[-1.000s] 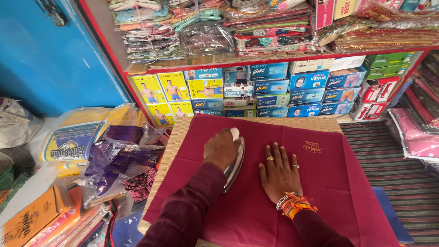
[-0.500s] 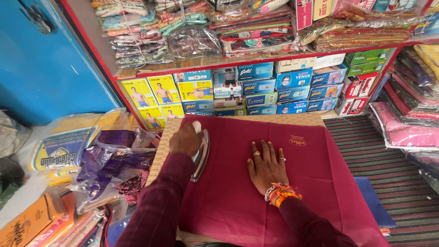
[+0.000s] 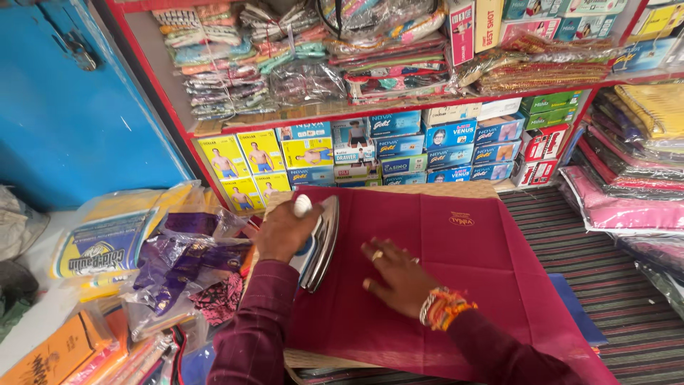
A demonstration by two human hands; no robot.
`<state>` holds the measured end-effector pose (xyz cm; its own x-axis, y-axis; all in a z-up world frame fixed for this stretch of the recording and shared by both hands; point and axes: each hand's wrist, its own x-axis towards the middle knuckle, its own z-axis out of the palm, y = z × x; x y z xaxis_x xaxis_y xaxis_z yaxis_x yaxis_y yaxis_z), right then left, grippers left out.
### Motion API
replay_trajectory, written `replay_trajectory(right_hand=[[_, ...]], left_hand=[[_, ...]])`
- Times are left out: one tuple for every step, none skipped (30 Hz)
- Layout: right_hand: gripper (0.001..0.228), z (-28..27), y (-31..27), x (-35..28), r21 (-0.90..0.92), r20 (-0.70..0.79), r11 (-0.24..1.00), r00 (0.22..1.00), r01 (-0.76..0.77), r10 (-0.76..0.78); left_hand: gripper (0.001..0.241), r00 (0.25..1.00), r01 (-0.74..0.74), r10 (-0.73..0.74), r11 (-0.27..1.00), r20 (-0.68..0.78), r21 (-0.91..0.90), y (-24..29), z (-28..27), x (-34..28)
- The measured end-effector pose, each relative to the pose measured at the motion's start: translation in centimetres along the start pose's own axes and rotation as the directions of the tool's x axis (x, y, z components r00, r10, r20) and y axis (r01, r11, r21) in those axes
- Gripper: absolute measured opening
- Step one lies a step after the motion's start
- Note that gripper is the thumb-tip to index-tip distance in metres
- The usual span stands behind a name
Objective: The person irons a maroon cloth on a small wooden table using a white electric iron. They repeatedly smooth the fabric, fold it, and press the folds to remove wrinkles.
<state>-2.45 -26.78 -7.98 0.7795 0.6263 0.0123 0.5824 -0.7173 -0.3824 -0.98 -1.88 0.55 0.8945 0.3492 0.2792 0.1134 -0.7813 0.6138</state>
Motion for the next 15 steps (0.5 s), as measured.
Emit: replay_trajectory(right_hand=[[0.078, 0.1, -0.6, -0.2, 0.008, 0.027, 1.000, 0.999, 0.019, -0.019], [0.078, 0.5, -1.3, -0.3, 0.019, 0.059, 0.999, 0.998, 0.036, -0.037], [0.078, 0.8, -1.9, -0.2, 0.030, 0.089, 0.998, 0.994, 0.053, -0.056], [0.078, 1.2, -2.3, 0.0, 0.032, 0.107, 0.998, 0.993, 0.053, -0.056], [0.078, 1.6, -2.6, 0.2, 0.034, 0.124, 0.998, 0.991, 0.053, -0.056], [0.078, 2.0, -2.8, 0.5, 0.038, 0.142, 0.998, 0.988, 0.055, -0.060], [0.079, 2.4, -2.9, 0.6, -0.019, 0.147, 0.999, 0.988, 0.041, -0.038], [0.079, 2.8, -3.0, 0.9, -0.076, 0.147, 0.997, 0.989, 0.028, -0.017], [0.080, 3.0, -2.9, 1.2, -0.132, 0.146, 0.991, 0.989, 0.015, 0.004], [0.081, 3.2, -2.6, 1.5, -0.155, 0.136, 0.988, 0.991, 0.004, 0.017], [0.082, 3.2, -2.2, 1.8, -0.179, 0.125, 0.984, 0.992, -0.008, 0.031], [0.083, 3.1, -1.6, 2.0, -0.205, 0.116, 0.979, 0.992, -0.021, 0.046], [0.083, 3.0, -1.0, 2.2, -0.216, 0.125, 0.975, 0.989, -0.050, 0.079], [0.083, 2.7, -0.4, 2.5, -0.230, 0.137, 0.970, 0.984, -0.078, 0.111], [0.084, 2.4, 0.3, 2.8, -0.245, 0.147, 0.964, 0.979, -0.105, 0.144]], left_hand=[[0.059, 0.998, 0.061, -0.061, 0.998, -0.018, -0.017, 0.4, -0.8, 0.0], [0.057, 0.992, 0.124, -0.125, 0.992, -0.031, -0.034, 0.8, -1.5, -0.1], [0.056, 0.981, 0.187, -0.189, 0.981, -0.043, -0.051, 1.1, -1.9, -0.1], [0.054, 0.981, 0.145, -0.158, 0.982, -0.113, -0.117, 1.1, -2.2, -0.4], [0.051, 0.974, 0.099, -0.132, 0.979, -0.184, -0.180, 0.9, -2.5, -0.6], [0.049, 0.960, 0.050, -0.112, 0.970, -0.257, -0.236, 0.6, -2.7, -0.8], [0.047, 0.951, 0.021, -0.112, 0.954, -0.289, -0.300, 0.2, -2.9, -0.9], [0.045, 0.940, -0.012, -0.112, 0.933, -0.323, -0.359, -0.2, -3.0, -0.9], [0.043, 0.928, -0.047, -0.114, 0.908, -0.355, -0.415, -0.8, -3.2, -0.8], [0.042, 0.919, -0.066, -0.115, 0.898, -0.377, -0.435, -1.4, -3.3, -0.8], [0.041, 0.910, -0.084, -0.117, 0.887, -0.398, -0.454, -2.0, -3.4, -0.8], [0.040, 0.901, -0.103, -0.121, 0.873, -0.417, -0.476, -2.5, -3.3, -0.7], [0.041, 0.896, -0.096, -0.128, 0.880, -0.425, -0.466, -3.0, -3.4, -0.6], [0.042, 0.891, -0.087, -0.137, 0.885, -0.433, -0.458, -3.4, -3.4, -0.5], [0.044, 0.885, -0.078, -0.146, 0.890, -0.441, -0.450, -3.8, -3.3, -0.3]])
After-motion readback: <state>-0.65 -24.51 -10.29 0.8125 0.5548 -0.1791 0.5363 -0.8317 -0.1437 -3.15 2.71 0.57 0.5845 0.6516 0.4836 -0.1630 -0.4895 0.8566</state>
